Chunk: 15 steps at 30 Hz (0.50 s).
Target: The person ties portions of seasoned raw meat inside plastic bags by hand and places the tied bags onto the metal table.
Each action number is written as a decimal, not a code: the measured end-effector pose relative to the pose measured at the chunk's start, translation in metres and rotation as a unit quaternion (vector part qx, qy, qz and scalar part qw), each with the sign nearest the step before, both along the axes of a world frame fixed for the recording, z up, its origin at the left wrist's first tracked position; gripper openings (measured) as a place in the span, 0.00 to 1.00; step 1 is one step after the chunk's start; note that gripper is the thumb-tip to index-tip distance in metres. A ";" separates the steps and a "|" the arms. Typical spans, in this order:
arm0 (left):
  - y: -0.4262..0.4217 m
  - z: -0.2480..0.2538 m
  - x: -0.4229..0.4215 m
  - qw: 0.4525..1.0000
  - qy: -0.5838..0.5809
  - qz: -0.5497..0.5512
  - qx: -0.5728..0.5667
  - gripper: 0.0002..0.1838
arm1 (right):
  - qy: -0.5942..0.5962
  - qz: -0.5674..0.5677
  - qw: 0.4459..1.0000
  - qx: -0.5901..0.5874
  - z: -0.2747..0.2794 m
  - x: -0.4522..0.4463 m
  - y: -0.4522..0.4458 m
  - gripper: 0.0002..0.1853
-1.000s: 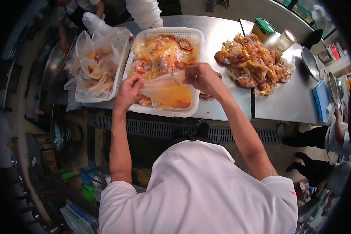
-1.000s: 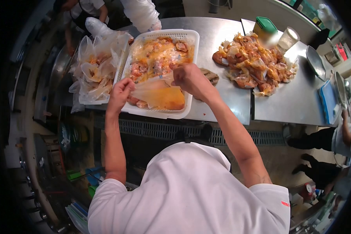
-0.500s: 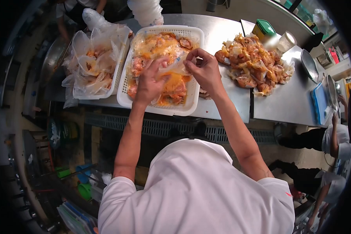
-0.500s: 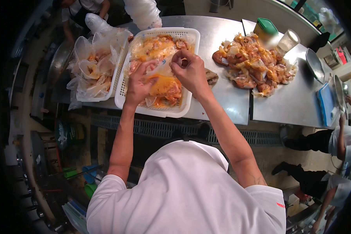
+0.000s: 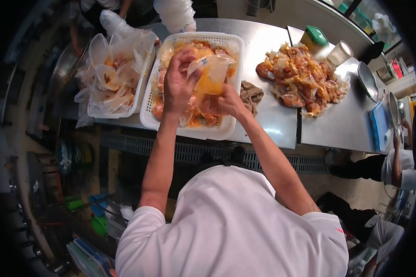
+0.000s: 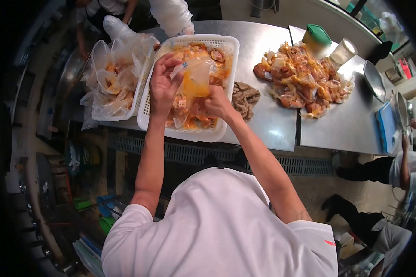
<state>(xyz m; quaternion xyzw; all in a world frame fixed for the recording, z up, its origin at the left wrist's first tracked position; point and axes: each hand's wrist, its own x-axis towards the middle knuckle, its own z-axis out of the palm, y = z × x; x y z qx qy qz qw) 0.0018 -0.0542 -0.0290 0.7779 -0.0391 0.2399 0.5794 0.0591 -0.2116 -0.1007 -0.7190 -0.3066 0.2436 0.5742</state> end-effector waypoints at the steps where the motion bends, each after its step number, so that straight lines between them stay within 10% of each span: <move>1: 0.002 -0.013 -0.001 0.999 0.001 0.040 0.024 0.23 | 0.049 -0.078 0.992 0.083 -0.003 -0.003 0.003 0.12; 6: 0.014 -0.128 -0.003 0.952 0.288 -0.052 -0.088 0.36 | 0.171 -0.145 0.935 0.275 -0.010 0.000 0.013 0.13; 11: -0.004 -0.082 -0.006 0.994 0.086 -0.052 0.050 0.29 | 0.152 -0.086 0.967 0.186 -0.037 0.017 0.016 0.14; 13: -0.004 -0.081 0.006 0.998 0.015 -0.063 0.022 0.25 | -0.293 -0.075 0.952 0.043 -0.018 -0.001 0.028 0.10; 15: -0.005 -0.083 0.018 0.942 0.113 0.051 -0.313 0.18 | -0.234 -0.028 0.971 -0.028 -0.019 -0.007 0.028 0.12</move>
